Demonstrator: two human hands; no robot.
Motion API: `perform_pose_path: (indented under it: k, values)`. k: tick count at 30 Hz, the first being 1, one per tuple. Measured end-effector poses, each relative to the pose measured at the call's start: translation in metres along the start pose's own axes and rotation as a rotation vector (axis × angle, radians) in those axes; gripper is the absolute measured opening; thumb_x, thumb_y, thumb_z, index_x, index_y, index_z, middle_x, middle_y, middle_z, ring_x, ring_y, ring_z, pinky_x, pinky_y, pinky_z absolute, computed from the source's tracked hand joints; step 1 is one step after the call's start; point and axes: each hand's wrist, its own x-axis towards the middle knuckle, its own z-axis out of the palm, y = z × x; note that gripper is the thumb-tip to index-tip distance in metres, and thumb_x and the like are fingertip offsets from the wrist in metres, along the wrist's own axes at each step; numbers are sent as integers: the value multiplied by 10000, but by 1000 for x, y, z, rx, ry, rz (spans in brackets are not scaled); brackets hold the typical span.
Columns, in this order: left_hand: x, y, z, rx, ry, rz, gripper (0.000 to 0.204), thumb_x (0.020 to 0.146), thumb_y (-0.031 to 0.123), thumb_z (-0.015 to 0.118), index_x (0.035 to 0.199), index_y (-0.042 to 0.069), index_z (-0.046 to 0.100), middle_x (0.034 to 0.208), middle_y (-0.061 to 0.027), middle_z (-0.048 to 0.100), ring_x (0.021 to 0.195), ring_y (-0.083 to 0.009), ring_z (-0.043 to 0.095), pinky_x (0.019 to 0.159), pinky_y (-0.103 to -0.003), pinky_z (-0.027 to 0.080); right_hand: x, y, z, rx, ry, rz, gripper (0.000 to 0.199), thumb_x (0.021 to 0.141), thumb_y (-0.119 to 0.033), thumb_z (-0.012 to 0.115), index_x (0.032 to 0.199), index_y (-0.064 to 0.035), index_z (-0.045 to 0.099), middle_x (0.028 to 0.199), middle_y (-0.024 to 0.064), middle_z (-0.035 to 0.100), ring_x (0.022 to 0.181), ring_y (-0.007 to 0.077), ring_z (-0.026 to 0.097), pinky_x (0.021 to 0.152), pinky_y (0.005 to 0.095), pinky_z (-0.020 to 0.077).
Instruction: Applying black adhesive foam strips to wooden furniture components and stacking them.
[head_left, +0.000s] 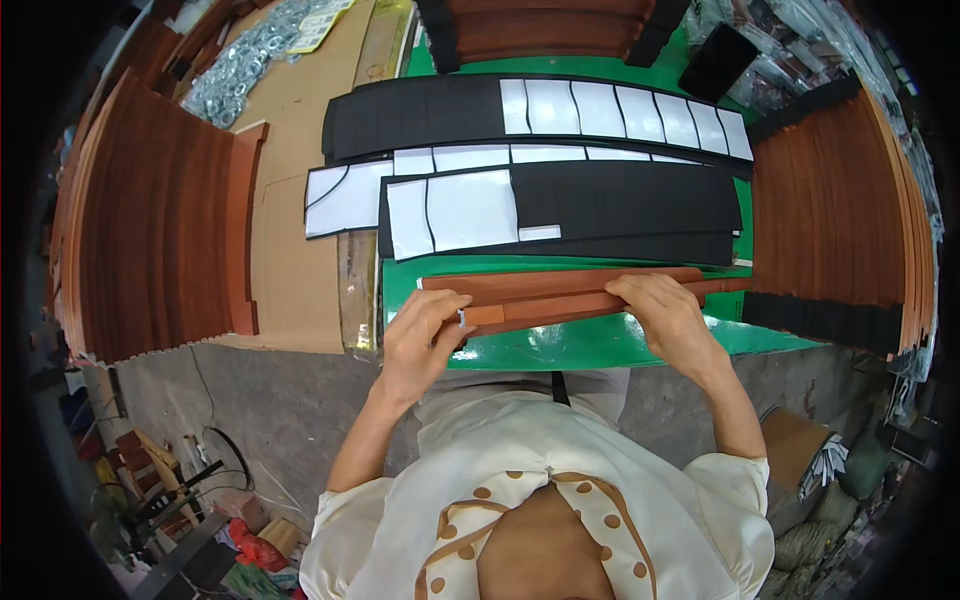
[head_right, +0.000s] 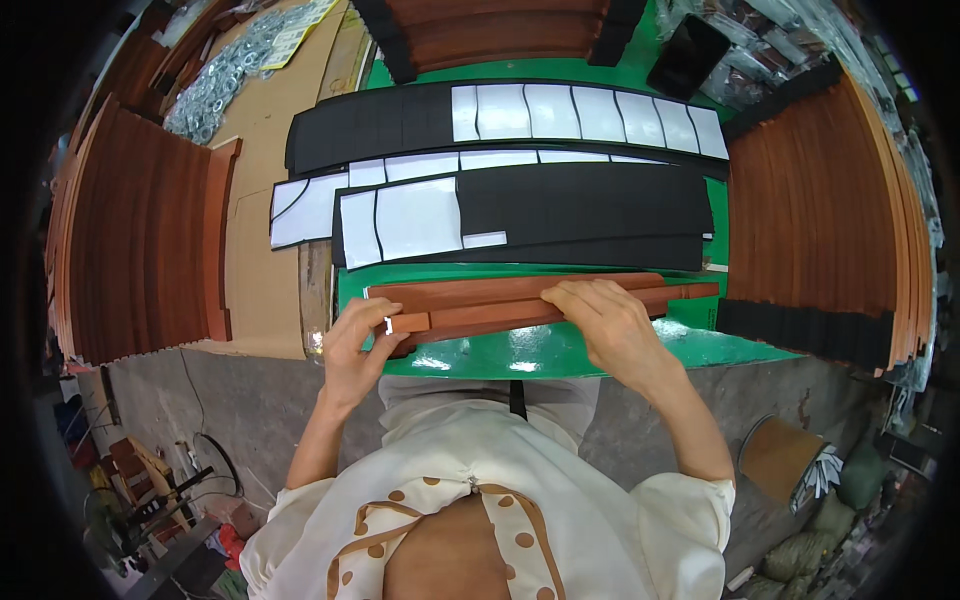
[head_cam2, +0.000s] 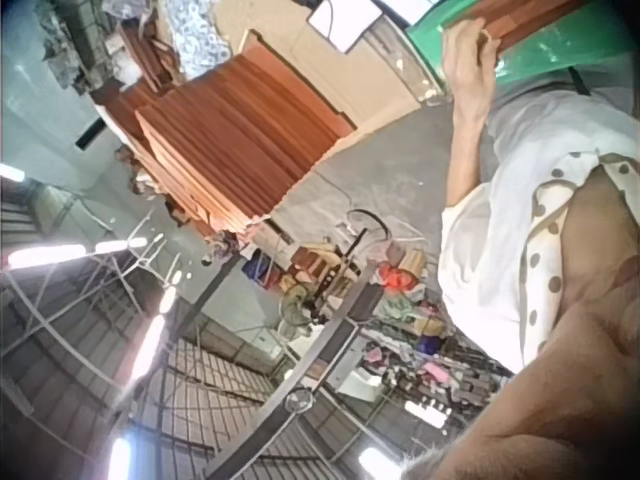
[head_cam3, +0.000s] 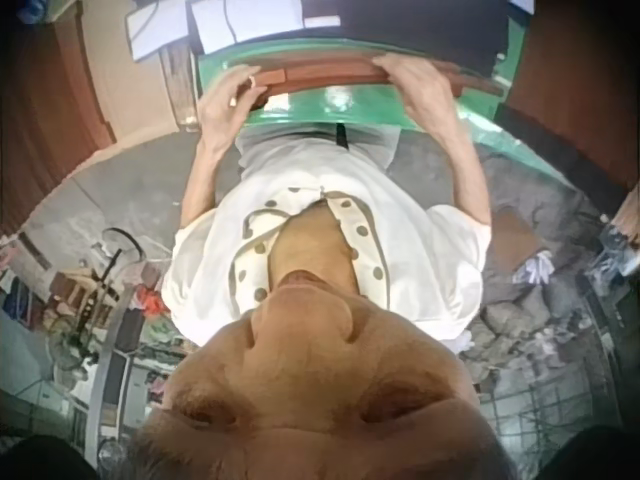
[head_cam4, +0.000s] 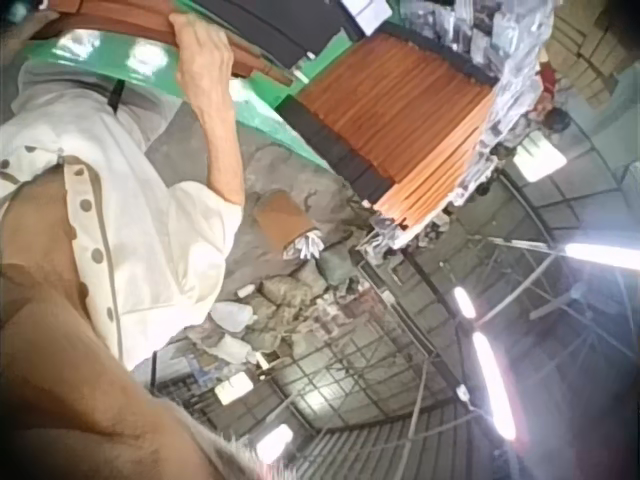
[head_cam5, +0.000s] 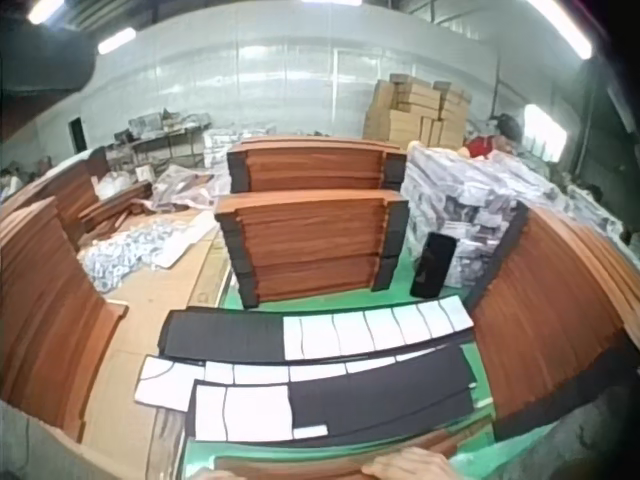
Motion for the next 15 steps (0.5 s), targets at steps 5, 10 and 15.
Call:
perform_pose_path:
  k: [5, 10, 15]
  values:
    - [9, -2, -15, -92, -142, 3, 340, 699, -36, 693, 1027, -9, 607, 989, -137, 612, 842, -232, 589, 685, -304, 485, 14, -8, -13, 77, -35, 42, 357, 736, -21, 661, 1083, -10, 579, 1029, 149, 611, 960, 325, 582, 817, 388, 481]
    - [46, -25, -26, 105, -21, 46, 274, 742, 33, 662, 1013, 28, 629, 1027, -113, 621, 950, -259, 590, 801, -342, 470, 72, 14, -23, 125, -4, 33, 254, 790, -42, 613, 1043, -24, 598, 1014, 143, 610, 911, 318, 599, 788, 350, 485]
    - [106, -49, 7, 213, -380, 375, 235, 733, 37, 649, 965, 75, 653, 1024, -47, 623, 930, -232, 579, 777, -350, 476, 124, 48, 29, -40, -214, -166, 137, 794, -96, 624, 907, -37, 573, 884, 97, 581, 817, 291, 592, 688, 382, 487]
